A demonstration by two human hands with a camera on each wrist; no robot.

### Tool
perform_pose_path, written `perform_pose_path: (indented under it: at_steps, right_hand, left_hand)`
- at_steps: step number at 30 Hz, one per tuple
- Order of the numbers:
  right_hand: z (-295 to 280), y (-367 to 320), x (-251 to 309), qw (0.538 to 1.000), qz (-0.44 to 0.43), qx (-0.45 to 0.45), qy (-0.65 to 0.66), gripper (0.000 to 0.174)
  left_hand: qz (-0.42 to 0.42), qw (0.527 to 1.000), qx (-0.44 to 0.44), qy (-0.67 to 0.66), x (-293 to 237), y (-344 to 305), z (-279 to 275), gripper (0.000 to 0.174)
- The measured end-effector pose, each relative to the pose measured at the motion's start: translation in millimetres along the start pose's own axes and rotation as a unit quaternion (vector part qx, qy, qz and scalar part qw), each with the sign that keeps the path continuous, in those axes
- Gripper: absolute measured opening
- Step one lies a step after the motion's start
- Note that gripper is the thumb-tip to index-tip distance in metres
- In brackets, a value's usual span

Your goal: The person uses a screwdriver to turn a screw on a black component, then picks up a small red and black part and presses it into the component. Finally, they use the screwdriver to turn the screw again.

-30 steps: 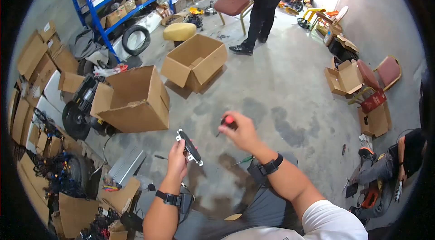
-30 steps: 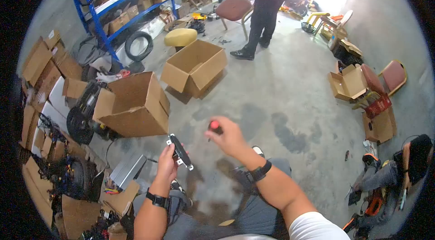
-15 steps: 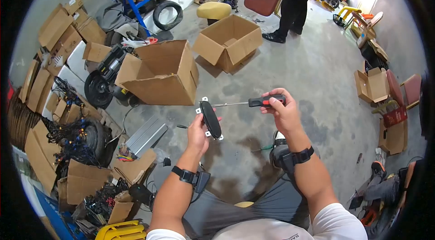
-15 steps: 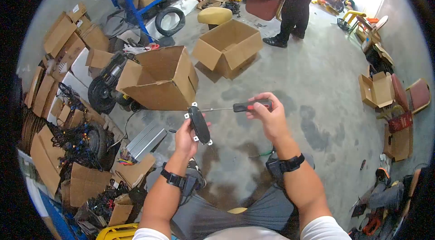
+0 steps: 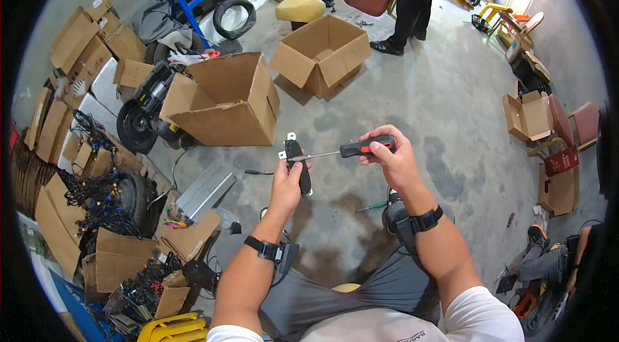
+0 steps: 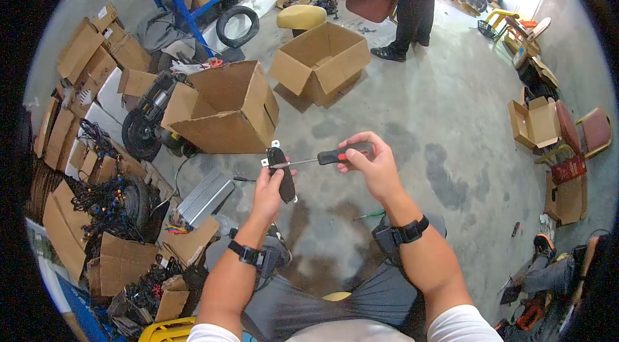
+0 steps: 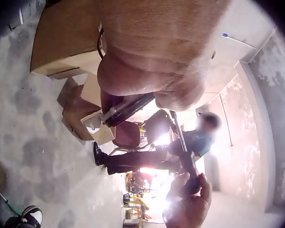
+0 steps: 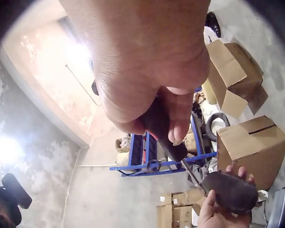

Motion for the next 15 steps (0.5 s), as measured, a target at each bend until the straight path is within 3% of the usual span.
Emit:
perform_pose_path:
  at_steps: [15]
  right_hand:
    - [4.7, -1.2, -0.1, 1.0, -0.007, -0.003, -0.028, 0.024]
  left_hand:
    - [0.028, 1.0, -0.008, 0.01, 7.1, 3.4, -2.9, 0.031]
Point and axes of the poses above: each hand's wrist, its own y-axis towards the middle knuckle, its own z-axis out of the palm, x = y × z, the point moved 1 cm from there along y, towards the middle knuckle, and after that the axes turned 5 degrees about -x, right-handed, at the moved point
